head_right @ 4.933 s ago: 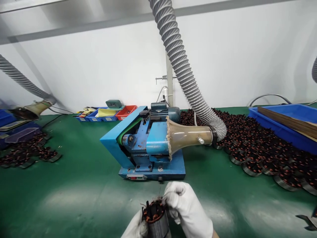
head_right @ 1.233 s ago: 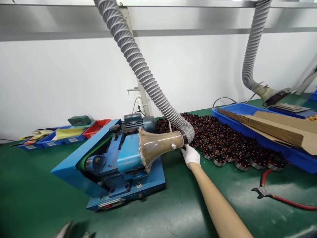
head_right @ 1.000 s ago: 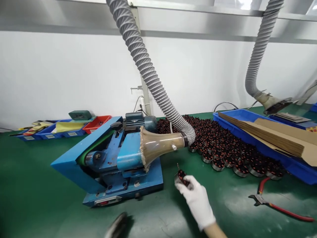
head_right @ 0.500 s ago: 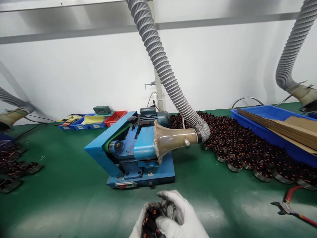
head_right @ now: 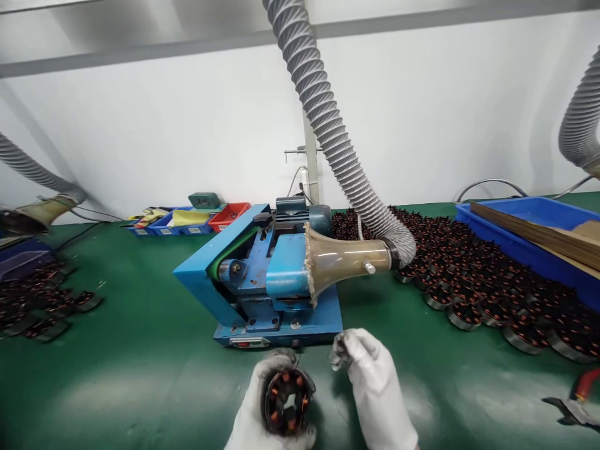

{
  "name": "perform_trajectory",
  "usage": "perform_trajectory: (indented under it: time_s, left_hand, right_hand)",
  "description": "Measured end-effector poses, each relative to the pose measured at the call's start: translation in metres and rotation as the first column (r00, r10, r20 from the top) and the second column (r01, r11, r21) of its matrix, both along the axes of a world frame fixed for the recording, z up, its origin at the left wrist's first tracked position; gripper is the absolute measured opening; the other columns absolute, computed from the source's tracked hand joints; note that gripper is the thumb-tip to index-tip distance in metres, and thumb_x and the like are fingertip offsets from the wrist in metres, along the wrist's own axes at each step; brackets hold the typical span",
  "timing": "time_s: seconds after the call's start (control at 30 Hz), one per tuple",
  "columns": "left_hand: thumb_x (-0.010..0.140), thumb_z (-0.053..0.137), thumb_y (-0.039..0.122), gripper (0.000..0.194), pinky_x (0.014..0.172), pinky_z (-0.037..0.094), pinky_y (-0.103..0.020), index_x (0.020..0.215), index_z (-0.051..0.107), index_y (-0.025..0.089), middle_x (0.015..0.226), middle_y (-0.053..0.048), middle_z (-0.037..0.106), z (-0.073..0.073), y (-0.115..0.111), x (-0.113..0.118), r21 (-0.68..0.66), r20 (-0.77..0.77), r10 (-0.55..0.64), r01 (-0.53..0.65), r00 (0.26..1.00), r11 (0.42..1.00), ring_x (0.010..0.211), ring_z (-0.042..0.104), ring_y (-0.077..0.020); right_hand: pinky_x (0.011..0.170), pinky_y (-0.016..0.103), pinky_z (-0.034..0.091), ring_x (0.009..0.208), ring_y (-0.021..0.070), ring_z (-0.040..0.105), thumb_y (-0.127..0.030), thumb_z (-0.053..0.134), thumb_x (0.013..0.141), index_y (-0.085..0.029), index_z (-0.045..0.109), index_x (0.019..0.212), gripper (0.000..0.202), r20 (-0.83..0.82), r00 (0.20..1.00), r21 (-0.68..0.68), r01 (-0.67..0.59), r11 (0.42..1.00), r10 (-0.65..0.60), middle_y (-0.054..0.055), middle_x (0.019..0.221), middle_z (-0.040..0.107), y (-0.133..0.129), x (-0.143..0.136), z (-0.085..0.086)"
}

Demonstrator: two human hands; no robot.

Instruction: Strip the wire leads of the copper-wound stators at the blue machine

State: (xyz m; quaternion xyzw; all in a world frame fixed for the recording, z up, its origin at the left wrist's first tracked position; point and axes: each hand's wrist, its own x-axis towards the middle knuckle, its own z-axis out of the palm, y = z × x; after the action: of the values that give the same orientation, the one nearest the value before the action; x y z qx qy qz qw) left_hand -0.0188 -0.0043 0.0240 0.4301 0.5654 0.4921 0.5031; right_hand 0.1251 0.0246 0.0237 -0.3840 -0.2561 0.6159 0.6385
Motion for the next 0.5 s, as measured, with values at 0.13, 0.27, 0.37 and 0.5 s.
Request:
perform_trajectory:
  time_s: [0.13,0.27,0.37,0.5]
  left_hand:
    - [0.047,0.066,0.012,0.051,0.083,0.047,-0.032,0.096,0.056,0.022,0.095,-0.004,0.067,-0.011,0.026,0.014,-0.065,0.140,0.181,-0.174,0.973,0.983,0.089,0.063,-0.0220]
    - [0.068,0.059,0.023,0.024,0.076,0.051,-0.032,0.092,0.057,0.022,0.088,-0.006,0.071,-0.019,0.048,0.023,-0.066,0.222,0.296,-0.289,0.929,0.955,0.081,0.067,-0.0207]
    - [0.070,0.057,0.023,0.021,0.074,0.052,-0.030,0.091,0.056,0.023,0.087,-0.006,0.072,-0.019,0.060,0.024,-0.078,0.201,0.324,-0.315,0.924,0.946,0.079,0.067,-0.0195]
    - [0.070,0.053,0.021,0.023,0.073,0.052,-0.030,0.092,0.053,0.022,0.088,-0.007,0.072,-0.016,0.070,0.025,-0.079,0.193,0.319,-0.309,0.928,0.948,0.078,0.067,-0.0190]
  right_hand:
    - [0.081,0.038,0.051,0.089,0.0296,0.065,-0.029,0.080,0.048,-0.018,0.066,0.097,0.051,0.452,0.881,0.048,-0.183,0.982,0.142,0.010,0.094,0.071,0.009,-0.029,-0.008]
    - [0.081,0.041,0.051,0.089,0.0297,0.067,-0.037,0.070,0.062,-0.019,0.063,0.096,0.039,0.729,0.680,-0.005,-0.109,0.994,0.078,0.011,0.096,0.071,0.027,-0.051,-0.005]
    - [0.079,0.040,0.052,0.086,0.0280,0.068,-0.045,0.065,0.069,-0.020,0.064,0.093,0.035,0.800,0.599,-0.008,-0.052,0.999,0.037,0.010,0.093,0.072,0.040,-0.056,0.003]
    - [0.074,0.037,0.054,0.079,0.0264,0.069,-0.050,0.064,0.070,-0.020,0.067,0.086,0.034,0.830,0.557,-0.033,-0.028,0.999,0.043,0.008,0.084,0.074,0.047,-0.054,0.011]
